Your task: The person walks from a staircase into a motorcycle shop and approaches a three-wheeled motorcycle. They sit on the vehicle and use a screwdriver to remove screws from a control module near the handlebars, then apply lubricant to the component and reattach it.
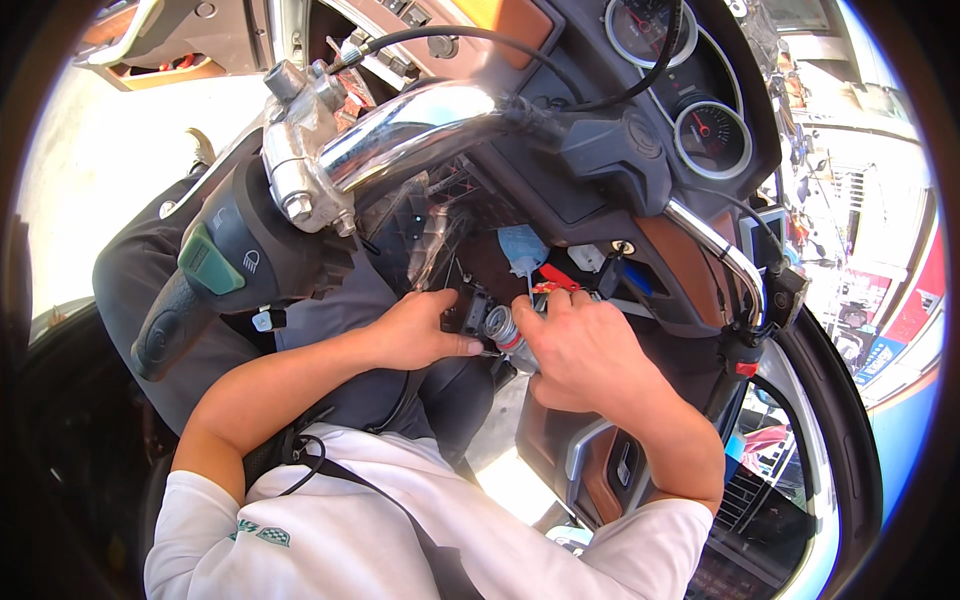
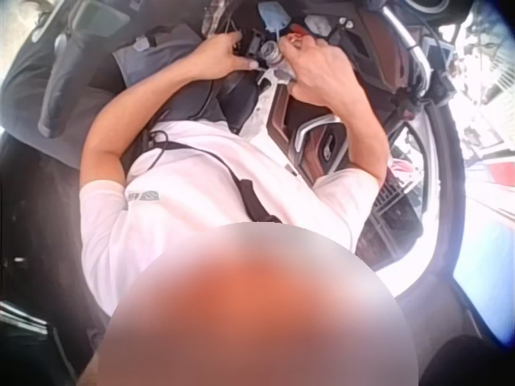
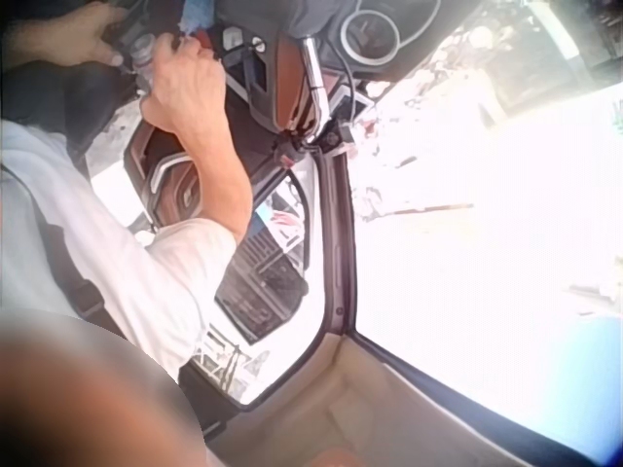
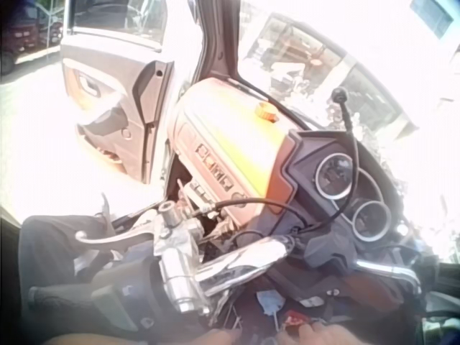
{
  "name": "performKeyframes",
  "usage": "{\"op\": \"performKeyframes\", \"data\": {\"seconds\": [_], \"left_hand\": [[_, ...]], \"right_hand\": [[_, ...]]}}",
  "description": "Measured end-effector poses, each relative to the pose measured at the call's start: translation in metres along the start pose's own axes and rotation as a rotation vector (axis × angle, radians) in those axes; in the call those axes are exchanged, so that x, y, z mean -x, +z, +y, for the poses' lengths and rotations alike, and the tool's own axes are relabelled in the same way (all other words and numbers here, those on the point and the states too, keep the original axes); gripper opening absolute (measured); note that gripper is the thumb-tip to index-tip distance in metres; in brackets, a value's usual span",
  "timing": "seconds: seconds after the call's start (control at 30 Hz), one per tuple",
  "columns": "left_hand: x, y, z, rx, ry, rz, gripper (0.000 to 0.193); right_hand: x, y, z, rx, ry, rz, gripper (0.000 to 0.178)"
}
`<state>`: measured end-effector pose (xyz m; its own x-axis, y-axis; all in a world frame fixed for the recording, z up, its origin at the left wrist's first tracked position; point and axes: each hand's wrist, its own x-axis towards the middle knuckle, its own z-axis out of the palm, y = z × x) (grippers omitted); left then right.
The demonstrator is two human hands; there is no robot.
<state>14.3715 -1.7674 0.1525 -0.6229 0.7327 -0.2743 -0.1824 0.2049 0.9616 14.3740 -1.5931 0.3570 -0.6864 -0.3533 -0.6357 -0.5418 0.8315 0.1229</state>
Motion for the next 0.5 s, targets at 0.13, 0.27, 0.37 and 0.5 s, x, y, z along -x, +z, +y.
{"op": "performKeyframes", "data": {"seconds": [0.13, 0.27, 0.37, 0.5], "left_hand": [[0.0005, 0.0, -0.0003, -0.001, 0.007, 0.004, 0.06], [0.0006, -0.0009, 0.0006, -0.005, 0.009, 0.0, 0.06], [0.0011, -0.0011, 0.002, -0.014, 0.006, 0.001, 0.06], [0.0011, -0.0011, 0.001, 0.0, 0.016, 0.008, 0.06]], "right_hand": [[-0.0009, -0.0025, -0.0017, 0.007, 0.004, -0.013, 0.069], [-0.0011, -0.0021, -0.0018, 0.013, -0.002, 0.003, 0.068], [-0.0007, -0.0014, -0.0013, 0.01, -0.004, 0.005, 0.067], [-0.0015, -0.0013, -0.001, 0.01, -0.005, 0.007, 0.065]]}}
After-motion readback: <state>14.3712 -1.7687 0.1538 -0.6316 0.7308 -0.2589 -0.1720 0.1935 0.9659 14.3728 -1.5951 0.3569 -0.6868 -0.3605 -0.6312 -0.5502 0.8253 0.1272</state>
